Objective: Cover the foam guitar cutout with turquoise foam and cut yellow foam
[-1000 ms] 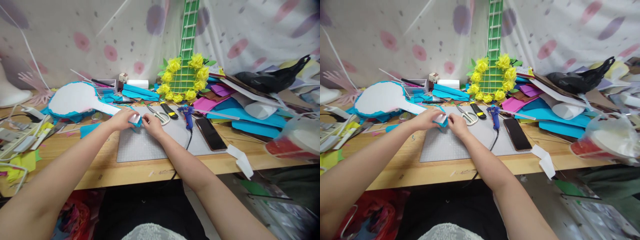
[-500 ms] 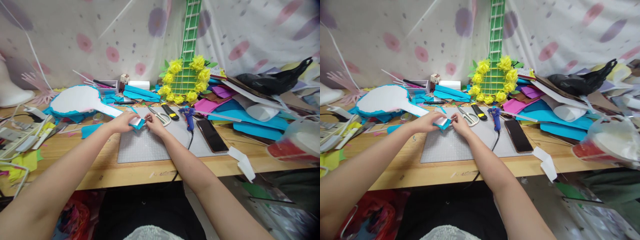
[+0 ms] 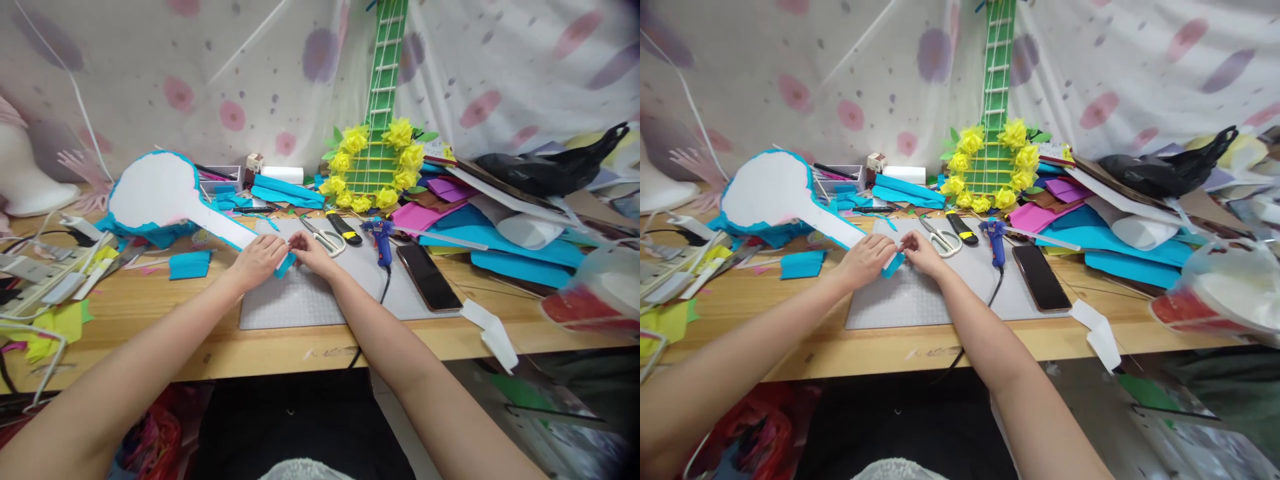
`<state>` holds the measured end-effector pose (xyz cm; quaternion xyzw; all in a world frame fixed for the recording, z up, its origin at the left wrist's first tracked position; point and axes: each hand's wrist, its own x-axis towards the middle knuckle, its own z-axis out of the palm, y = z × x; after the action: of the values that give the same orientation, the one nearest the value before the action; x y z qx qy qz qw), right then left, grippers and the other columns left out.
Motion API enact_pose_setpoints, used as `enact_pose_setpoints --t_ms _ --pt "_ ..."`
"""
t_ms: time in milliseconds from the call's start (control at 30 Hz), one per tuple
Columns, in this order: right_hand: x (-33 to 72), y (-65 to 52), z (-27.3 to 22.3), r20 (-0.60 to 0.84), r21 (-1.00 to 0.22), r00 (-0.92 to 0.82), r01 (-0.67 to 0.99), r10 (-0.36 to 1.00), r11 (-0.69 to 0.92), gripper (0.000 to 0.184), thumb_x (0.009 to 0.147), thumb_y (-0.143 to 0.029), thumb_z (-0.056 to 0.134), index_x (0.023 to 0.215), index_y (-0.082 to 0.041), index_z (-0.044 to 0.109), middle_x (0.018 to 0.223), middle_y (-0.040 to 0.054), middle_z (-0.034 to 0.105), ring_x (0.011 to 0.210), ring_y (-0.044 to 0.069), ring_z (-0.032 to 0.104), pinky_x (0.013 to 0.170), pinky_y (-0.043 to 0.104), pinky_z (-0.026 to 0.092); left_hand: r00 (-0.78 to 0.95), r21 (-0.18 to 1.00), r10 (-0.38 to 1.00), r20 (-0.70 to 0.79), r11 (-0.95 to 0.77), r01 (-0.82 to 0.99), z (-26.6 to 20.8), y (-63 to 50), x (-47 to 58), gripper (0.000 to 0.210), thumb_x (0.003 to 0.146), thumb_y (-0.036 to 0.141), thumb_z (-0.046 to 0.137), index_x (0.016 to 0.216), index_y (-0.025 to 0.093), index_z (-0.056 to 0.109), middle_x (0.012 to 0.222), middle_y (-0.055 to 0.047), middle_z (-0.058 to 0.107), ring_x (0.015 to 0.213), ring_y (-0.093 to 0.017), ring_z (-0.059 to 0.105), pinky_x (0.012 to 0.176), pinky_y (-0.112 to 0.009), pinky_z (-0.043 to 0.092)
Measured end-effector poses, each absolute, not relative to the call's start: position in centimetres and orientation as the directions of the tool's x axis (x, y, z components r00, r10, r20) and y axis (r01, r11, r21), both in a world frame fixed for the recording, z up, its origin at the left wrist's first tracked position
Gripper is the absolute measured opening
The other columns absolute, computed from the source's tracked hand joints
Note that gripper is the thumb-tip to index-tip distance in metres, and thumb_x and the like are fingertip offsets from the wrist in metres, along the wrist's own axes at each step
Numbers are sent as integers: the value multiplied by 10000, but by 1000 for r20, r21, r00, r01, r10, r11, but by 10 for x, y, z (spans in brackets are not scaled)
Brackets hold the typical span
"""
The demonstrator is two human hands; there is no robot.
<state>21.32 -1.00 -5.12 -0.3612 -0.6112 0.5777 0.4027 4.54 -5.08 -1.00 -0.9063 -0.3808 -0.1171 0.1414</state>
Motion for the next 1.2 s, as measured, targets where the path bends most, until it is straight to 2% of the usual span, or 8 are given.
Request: enact_pose_setpoints --t_ms 167,300,500,633,767,867,1000,1200 --pt "215 -16 -43 -13 -972 -429 -205 903 -111 232 781 -387 591 920 -202 571 821 -5 617 725 104 592 583 198 473 774 -100 577 261 -781 617 -7 -51 51 291 909 152 346 960 197 629 1026 -108 655 1051 -216 567 957 -435 442" --pt "214 -18 -39 -57 -925 -534 -289 844 -246 331 832 -477 544 991 -196 619 933 46 670 850 138 622 692 240 500 859 80 503 98 -864 497 -7 -48 53 290 906 166 352 930 253 628 1046 -59 670 1095 -165 558 1041 -407 398" --pt "215 -11 -40 -76 -884 -437 -386 896 -263 275 699 -384 696 863 -197 577 718 -34 604 614 90 554 547 185 431 836 232 547 46 -820 523 -5 -35 55 309 919 209 340 888 292 636 1210 4 620 1214 -164 495 1117 -436 292" --pt "216 -5 -43 -80 -913 -326 -355 942 -201 284 638 -327 727 816 -199 547 673 -69 556 556 65 492 517 171 384 839 165 534 106 -842 514 -17 -29 53 313 916 176 360 1006 311 628 1267 8 592 1283 -165 443 1131 -463 279" --pt "218 -3 -44 -59 -932 -303 -324 951 -161 256 674 -347 697 845 -210 563 757 -53 589 642 74 530 586 176 417 684 105 624 378 -763 638 -36 -38 37 426 874 96 374 1228 281 522 1338 -77 527 1345 -193 371 1127 -489 283" --pt "216 -3 -42 -59 -938 -311 -308 949 -159 215 704 -337 680 847 -217 573 785 -46 599 713 86 556 637 181 436 291 337 777 558 -533 776 -49 -50 26 394 871 163 391 1255 221 459 1303 -150 522 1269 -232 462 1037 -489 396" --pt "206 -5 -44 -58 -941 -312 -300 948 -156 178 717 -309 672 825 -204 577 783 -42 605 736 88 562 662 184 448 -30 887 963 269 -236 398 -54 -57 25 382 862 413 446 1174 193 435 967 -92 655 789 -168 654 706 -367 557" --pt "198 -6 -48 -48 -947 -281 -293 958 -133 206 738 -341 645 873 -200 580 796 -30 605 720 95 557 621 189 448 115 990 993 -19 3 140 -49 -60 29 585 608 554 716 1016 169 551 701 -1 647 625 -139 624 614 -296 544"
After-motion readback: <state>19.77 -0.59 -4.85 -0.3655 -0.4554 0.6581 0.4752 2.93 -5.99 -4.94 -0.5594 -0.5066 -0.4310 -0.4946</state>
